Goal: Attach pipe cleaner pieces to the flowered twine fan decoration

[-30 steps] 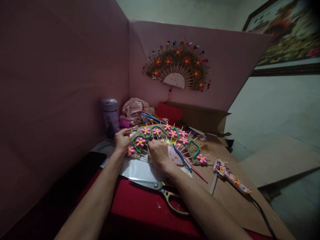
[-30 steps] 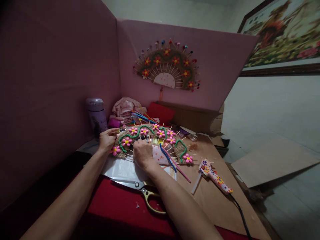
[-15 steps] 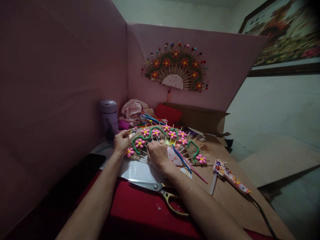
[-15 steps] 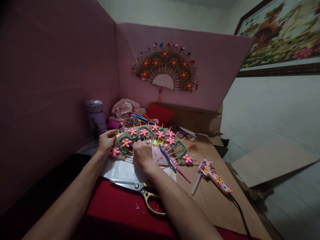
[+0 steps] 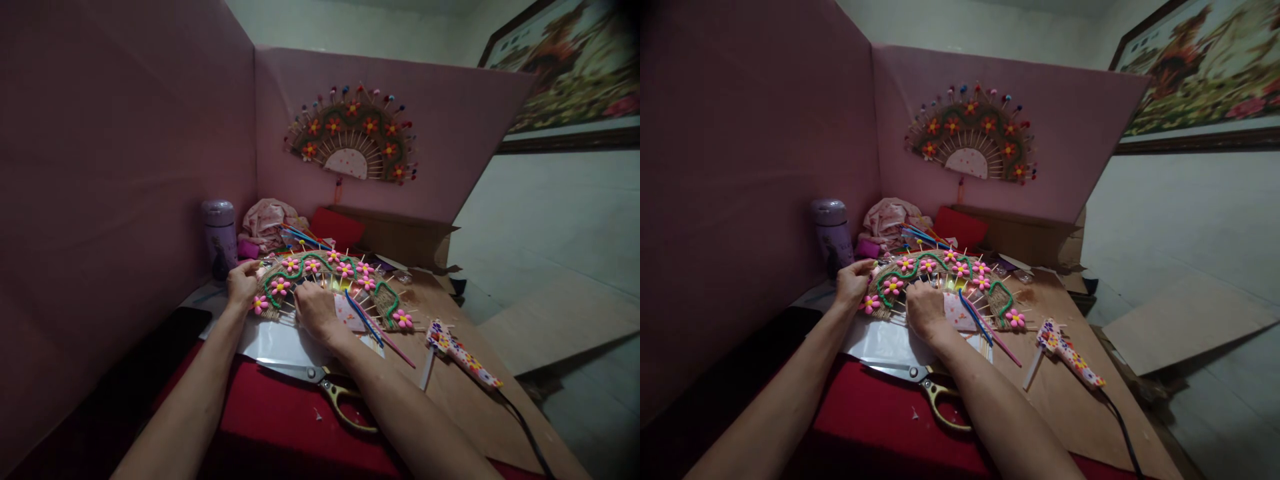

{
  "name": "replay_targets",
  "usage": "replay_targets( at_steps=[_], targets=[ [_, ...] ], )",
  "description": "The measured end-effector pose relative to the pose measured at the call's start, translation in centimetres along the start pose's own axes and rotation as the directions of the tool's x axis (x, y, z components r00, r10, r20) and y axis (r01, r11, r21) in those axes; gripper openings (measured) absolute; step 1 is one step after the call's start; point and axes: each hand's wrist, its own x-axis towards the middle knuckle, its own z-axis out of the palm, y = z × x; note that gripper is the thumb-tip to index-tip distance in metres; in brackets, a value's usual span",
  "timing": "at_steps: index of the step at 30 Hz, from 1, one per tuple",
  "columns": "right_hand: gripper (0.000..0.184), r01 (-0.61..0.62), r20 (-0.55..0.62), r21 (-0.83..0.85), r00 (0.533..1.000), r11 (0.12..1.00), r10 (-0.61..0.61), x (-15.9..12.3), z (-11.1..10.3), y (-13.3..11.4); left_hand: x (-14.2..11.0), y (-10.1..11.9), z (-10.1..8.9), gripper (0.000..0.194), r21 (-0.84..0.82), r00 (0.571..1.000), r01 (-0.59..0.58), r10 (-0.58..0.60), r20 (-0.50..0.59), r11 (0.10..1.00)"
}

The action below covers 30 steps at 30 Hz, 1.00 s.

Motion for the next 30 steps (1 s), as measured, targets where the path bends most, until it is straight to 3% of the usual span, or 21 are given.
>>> replay_targets(
  at_steps=[8,16,23,28,30],
  targets=[
    [0.019,-0.006,0.029,-0.016,1.0,1.0,0.007,0.1,-0.2,-0.1,0.1,-0.5,-0.1,0.042,0.011,1.0,0.005,-0.005,0.005,1.0],
    [0.02,-0.007,0.008,-0.016,1.0,1.0,0.007,0.1,0.2,0.0,-0.4,0.9,-0.2,0.037,-0.004,1.0,0.02,-0.02,-0.015,1.0],
    [0.018,-0.002,-0.005,0.005,1.0,1.0,0.002,0.0,0.0,0.0,-0.7,1.9,-0.7,0.022,0.128,0.989,-0.118,0.128,-0.072,0.985],
    [0.018,-0.008,0.005,-0.004,1.0,1.0,0.008,0.0,-0.1,-0.1,-1.6,3.0,-1.0,0.016,0.187,0.93,-0.309,0.337,-0.145,0.932],
    [0.018,-0.005,0.003,-0.005,1.0,1.0,0.005,0.0,-0.1,-0.1,-2.3,3.8,-0.9,0.017,0.172,0.911,-0.342,0.371,-0.179,0.924]
  ],
)
